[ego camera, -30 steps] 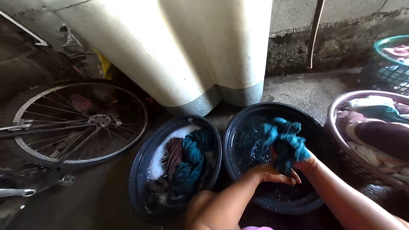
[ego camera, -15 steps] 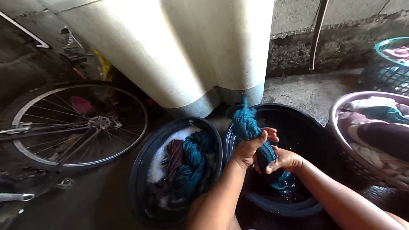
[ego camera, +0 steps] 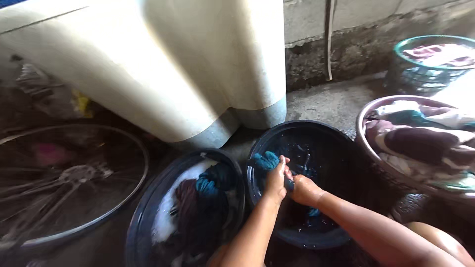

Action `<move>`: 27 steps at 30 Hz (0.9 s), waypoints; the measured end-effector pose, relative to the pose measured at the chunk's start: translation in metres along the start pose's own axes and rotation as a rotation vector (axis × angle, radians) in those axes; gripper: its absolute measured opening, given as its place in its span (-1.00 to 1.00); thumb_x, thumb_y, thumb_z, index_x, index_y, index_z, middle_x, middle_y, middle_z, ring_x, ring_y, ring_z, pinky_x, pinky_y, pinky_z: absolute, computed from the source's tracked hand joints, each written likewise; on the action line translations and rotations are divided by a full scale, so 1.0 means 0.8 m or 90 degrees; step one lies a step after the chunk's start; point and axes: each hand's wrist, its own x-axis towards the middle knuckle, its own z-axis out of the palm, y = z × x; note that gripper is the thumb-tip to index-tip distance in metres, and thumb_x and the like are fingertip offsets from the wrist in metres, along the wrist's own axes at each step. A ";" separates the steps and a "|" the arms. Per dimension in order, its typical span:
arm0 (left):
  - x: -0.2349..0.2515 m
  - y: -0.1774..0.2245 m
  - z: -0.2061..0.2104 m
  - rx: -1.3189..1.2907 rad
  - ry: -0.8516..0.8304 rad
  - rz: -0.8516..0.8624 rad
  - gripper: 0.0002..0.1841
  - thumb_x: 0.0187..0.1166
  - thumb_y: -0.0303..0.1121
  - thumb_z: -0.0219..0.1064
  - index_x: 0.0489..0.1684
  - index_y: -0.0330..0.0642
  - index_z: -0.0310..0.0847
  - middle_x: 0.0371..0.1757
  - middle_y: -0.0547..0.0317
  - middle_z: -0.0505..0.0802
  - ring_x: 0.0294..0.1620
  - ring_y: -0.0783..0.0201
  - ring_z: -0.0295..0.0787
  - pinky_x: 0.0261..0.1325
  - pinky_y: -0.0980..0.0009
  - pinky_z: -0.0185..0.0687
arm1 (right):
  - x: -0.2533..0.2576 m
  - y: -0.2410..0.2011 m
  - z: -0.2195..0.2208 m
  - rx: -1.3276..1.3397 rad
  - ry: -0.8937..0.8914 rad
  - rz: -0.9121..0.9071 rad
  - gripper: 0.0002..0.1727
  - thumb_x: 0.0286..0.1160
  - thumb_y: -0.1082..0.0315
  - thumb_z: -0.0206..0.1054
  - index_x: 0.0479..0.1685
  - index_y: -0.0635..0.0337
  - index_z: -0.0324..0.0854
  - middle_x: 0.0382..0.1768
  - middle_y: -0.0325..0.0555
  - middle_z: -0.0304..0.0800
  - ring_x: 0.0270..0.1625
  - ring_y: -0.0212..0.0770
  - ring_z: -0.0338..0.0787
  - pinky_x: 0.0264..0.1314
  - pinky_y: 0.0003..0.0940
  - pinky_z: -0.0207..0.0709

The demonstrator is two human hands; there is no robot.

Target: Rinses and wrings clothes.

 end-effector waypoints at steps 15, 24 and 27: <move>-0.035 0.021 0.009 0.127 -0.058 0.186 -0.75 0.79 -0.43 0.10 0.21 -0.32 0.62 -0.62 0.34 0.57 -0.67 0.45 0.50 -0.49 0.53 0.57 | 0.002 0.039 0.038 0.214 0.103 -0.264 -0.11 -0.10 0.14 0.85 0.37 0.38 0.64 0.27 0.22 0.78 0.41 0.10 0.68 0.65 0.09 0.35; -0.087 0.126 -0.063 0.211 -0.056 0.407 -0.39 0.56 -0.37 0.42 0.60 -0.41 0.39 0.07 0.08 0.86 0.13 0.35 0.78 0.37 0.35 0.66 | -0.015 -0.089 -0.001 0.204 0.216 -0.246 -0.51 0.21 0.36 0.61 0.17 0.38 0.71 0.02 0.16 0.87 0.14 -0.02 0.85 0.35 0.01 0.65; -0.100 0.182 -0.118 0.321 -0.029 0.504 -0.06 0.39 -0.06 0.54 0.80 -0.26 0.17 0.55 0.10 0.65 0.55 0.35 0.54 0.59 0.32 0.47 | -0.018 -0.157 -0.023 0.124 0.198 -0.245 -0.54 0.29 0.35 0.55 0.20 0.34 0.69 0.05 0.16 0.85 0.17 0.01 0.83 0.35 0.07 0.62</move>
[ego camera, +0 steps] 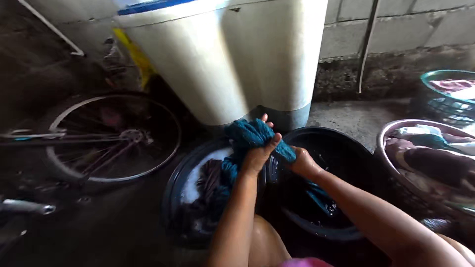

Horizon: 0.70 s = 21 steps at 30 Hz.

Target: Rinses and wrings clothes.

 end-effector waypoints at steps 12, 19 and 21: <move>-0.090 -0.064 -0.031 -0.191 0.239 -0.691 -0.29 0.86 0.17 -0.20 0.61 -0.30 0.35 0.47 -0.29 0.60 0.37 -0.15 0.57 0.30 -0.12 0.50 | 0.073 -0.035 0.114 -0.192 -0.164 0.135 -0.53 0.34 0.34 0.45 0.28 0.29 0.66 0.30 0.27 0.73 0.42 0.23 0.68 0.41 0.28 0.52; -0.107 -0.033 0.011 0.262 -0.105 -0.617 -0.41 0.57 -0.30 0.42 0.54 -0.42 0.40 0.37 -0.31 0.69 0.40 -0.10 0.63 0.43 -0.07 0.52 | 0.077 -0.014 0.091 -0.151 -0.109 0.218 -0.56 0.38 0.32 0.45 0.26 0.28 0.70 0.34 0.25 0.70 0.47 0.19 0.66 0.46 0.26 0.49; -0.116 -0.081 0.052 0.352 -0.091 -0.495 -0.03 0.45 -0.20 0.51 0.79 -0.47 -0.02 0.70 -0.38 0.39 0.74 -0.11 0.33 0.74 0.03 0.28 | 0.070 -0.027 0.090 -0.144 -0.093 0.222 -0.55 0.41 0.31 0.44 0.30 0.27 0.67 0.36 0.23 0.70 0.48 0.18 0.65 0.48 0.24 0.48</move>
